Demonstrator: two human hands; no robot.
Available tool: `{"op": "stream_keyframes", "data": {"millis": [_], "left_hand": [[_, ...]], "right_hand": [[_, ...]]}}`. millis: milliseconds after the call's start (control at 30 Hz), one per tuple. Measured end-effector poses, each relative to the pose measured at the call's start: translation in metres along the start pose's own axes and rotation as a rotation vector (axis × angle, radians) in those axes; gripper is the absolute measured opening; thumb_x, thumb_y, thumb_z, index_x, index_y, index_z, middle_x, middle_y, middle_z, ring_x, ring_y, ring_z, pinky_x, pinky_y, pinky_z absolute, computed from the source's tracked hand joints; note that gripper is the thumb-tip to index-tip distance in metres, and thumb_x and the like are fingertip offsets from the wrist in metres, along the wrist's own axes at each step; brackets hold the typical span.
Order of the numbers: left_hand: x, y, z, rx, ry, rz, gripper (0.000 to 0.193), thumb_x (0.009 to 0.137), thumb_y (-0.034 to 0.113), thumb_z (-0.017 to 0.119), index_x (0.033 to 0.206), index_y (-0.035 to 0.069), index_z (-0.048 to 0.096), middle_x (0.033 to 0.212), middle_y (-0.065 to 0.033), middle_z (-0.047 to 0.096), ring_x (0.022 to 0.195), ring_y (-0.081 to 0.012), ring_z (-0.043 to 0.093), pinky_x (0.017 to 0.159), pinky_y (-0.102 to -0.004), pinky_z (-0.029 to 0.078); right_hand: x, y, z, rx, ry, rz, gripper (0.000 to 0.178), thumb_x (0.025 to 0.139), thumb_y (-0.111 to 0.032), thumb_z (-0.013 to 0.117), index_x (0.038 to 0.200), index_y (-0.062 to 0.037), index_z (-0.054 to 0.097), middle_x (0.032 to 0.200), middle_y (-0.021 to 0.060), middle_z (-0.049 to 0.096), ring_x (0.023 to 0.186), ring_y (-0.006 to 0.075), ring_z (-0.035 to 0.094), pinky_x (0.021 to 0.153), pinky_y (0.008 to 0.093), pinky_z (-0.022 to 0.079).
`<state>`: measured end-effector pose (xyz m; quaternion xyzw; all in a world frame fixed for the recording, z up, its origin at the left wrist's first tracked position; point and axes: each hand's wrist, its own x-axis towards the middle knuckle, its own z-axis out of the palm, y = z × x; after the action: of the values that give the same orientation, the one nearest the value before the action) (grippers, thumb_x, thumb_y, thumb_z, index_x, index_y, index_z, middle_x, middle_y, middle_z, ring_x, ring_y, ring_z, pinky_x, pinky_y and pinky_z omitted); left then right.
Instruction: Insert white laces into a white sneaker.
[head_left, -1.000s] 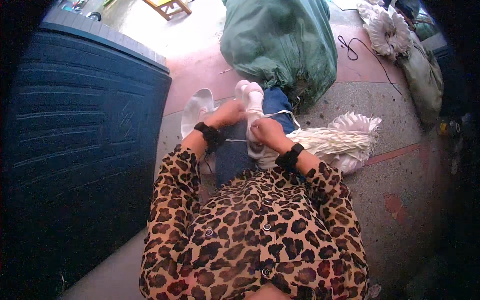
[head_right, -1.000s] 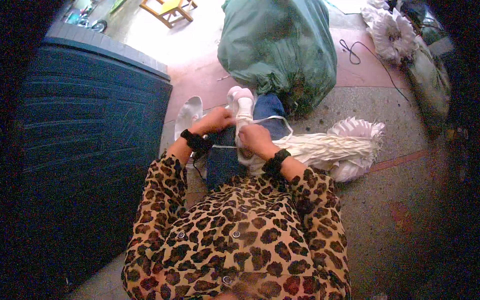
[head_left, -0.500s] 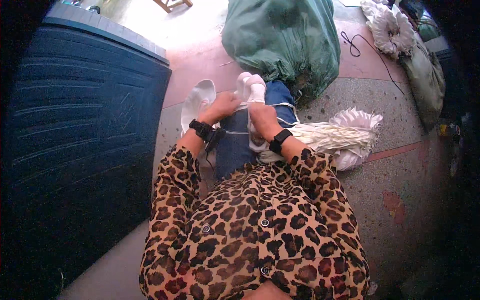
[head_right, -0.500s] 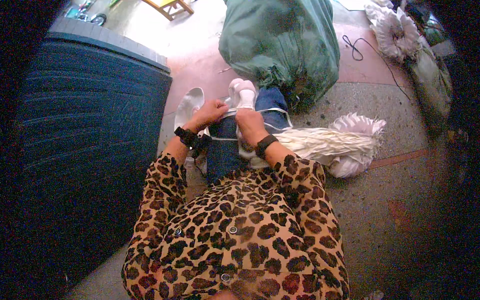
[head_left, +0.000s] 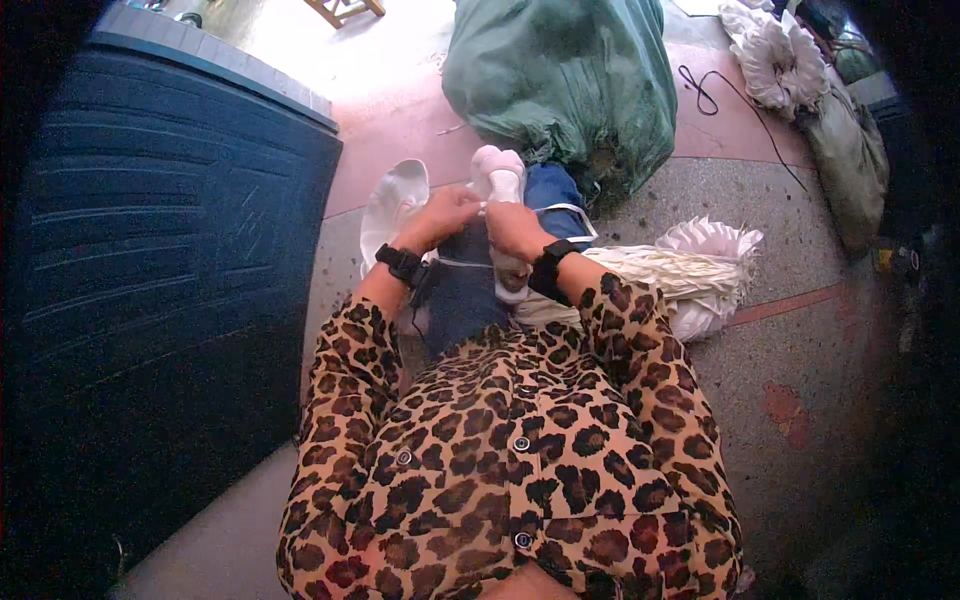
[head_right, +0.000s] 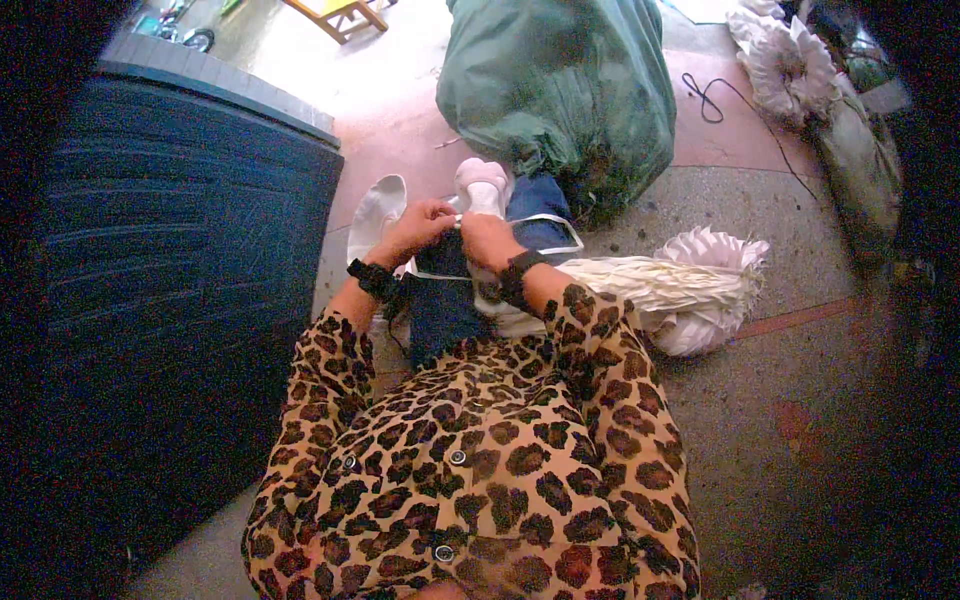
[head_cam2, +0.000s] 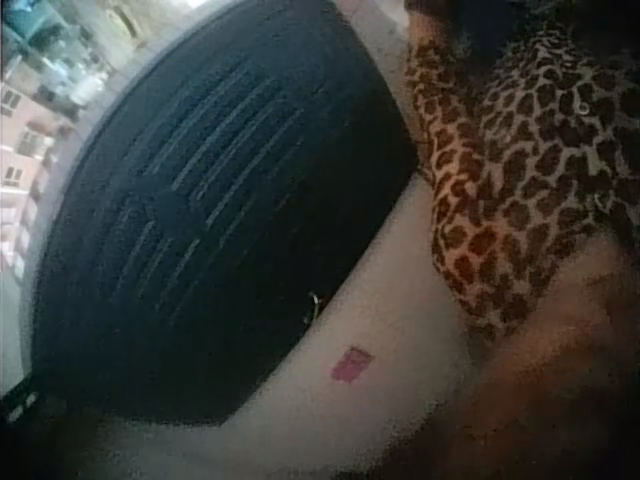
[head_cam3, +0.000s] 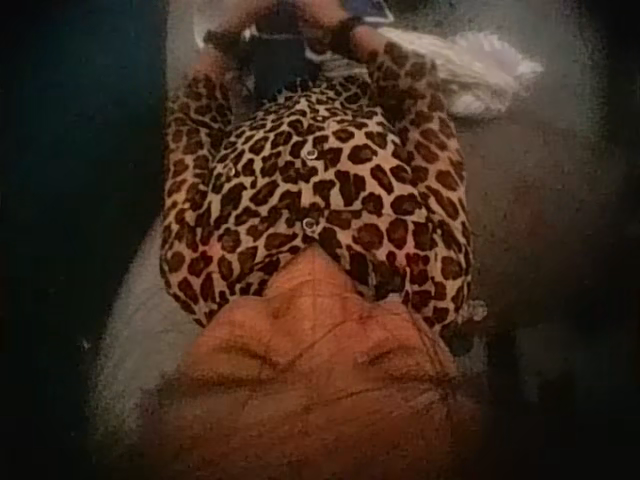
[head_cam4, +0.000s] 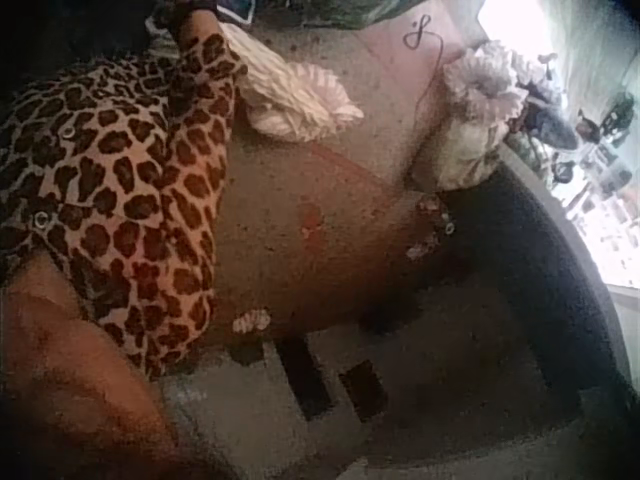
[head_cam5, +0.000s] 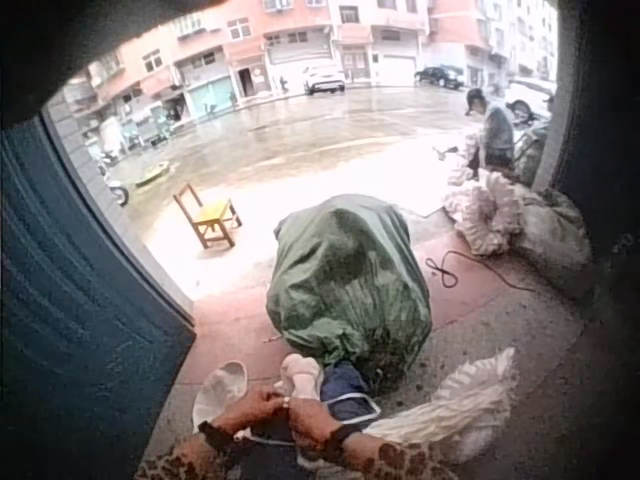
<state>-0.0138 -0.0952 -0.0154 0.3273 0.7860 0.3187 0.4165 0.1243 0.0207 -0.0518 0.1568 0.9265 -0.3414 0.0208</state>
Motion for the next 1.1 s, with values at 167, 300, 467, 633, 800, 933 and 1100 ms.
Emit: {"op": "stream_keyframes", "data": {"millis": [167,300,467,633,800,933,1100], "left_hand": [[-0.029,0.019,0.016,0.519,0.111,0.113,0.048,0.076,0.026,0.073,0.116,0.002,0.06,0.1,-0.0232,0.067,0.095,-0.0389,0.066,0.081,-0.0467,0.052],[-0.023,0.045,0.037,0.57,0.099,-0.119,0.062,0.074,0.041,0.077,0.115,0.004,0.048,0.099,-0.0245,0.066,0.097,-0.0433,0.064,0.081,-0.0503,0.05],[-0.019,0.035,0.044,0.552,0.167,-0.074,0.055,0.077,0.041,0.073,0.109,0.004,0.049,0.1,-0.0251,0.066,0.096,-0.0445,0.064,0.081,-0.0527,0.05],[-0.013,0.025,0.046,0.557,0.149,-0.057,0.052,0.08,0.037,0.07,0.114,0.004,0.049,0.101,-0.0264,0.066,0.099,-0.0438,0.063,0.083,-0.0521,0.049],[-0.011,0.037,0.045,0.511,0.14,-0.076,0.053,0.079,0.035,0.071,0.116,0.004,0.049,0.103,-0.0263,0.065,0.102,-0.0435,0.062,0.085,-0.0512,0.049],[-0.015,0.04,0.042,0.53,0.093,-0.096,0.057,0.077,0.029,0.074,0.121,0.003,0.049,0.104,-0.0264,0.065,0.103,-0.0433,0.062,0.086,-0.0506,0.049],[-0.01,0.014,0.043,0.457,0.164,0.121,0.055,0.074,0.028,0.079,0.117,0.003,0.055,0.094,-0.0179,0.067,0.088,-0.0345,0.065,0.076,-0.0425,0.051]], "right_hand": [[0.015,0.023,-0.007,0.032,-0.145,-0.02,0.02,0.08,-0.019,0.058,0.086,-0.0038,0.07,0.088,0.0217,0.069,0.085,0.0406,0.067,0.076,0.0499,0.053],[0.013,0.034,-0.012,-0.029,-0.154,-0.017,0.021,0.081,-0.024,0.058,0.086,-0.0077,0.071,0.087,0.02,0.069,0.084,0.0409,0.066,0.076,0.0506,0.052],[0.007,0.034,-0.004,0.044,-0.166,0.031,0.022,0.081,-0.025,0.059,0.088,-0.0083,0.071,0.09,0.0207,0.069,0.088,0.0406,0.066,0.078,0.0498,0.052],[0.003,0.027,0.006,0.164,-0.176,0.18,0.022,0.08,-0.024,0.06,0.09,-0.0078,0.071,0.091,0.0207,0.069,0.087,0.0413,0.066,0.077,0.0482,0.052],[0.036,0.072,0.06,0.182,-0.243,0.079,0.022,0.08,-0.018,0.061,0.091,-0.0025,0.07,0.092,0.0206,0.07,0.086,0.0388,0.067,0.075,0.0466,0.052],[0.049,0.076,0.052,-0.217,-0.395,-0.44,0.022,0.084,-0.017,0.058,0.091,0.0004,0.07,0.092,0.0226,0.07,0.089,0.0378,0.069,0.075,0.0468,0.053],[0.009,0.068,0.037,0.176,-0.189,-0.193,0.021,0.086,-0.016,0.056,0.092,0.0005,0.067,0.094,0.0242,0.068,0.086,0.0398,0.068,0.073,0.0477,0.053]]}}
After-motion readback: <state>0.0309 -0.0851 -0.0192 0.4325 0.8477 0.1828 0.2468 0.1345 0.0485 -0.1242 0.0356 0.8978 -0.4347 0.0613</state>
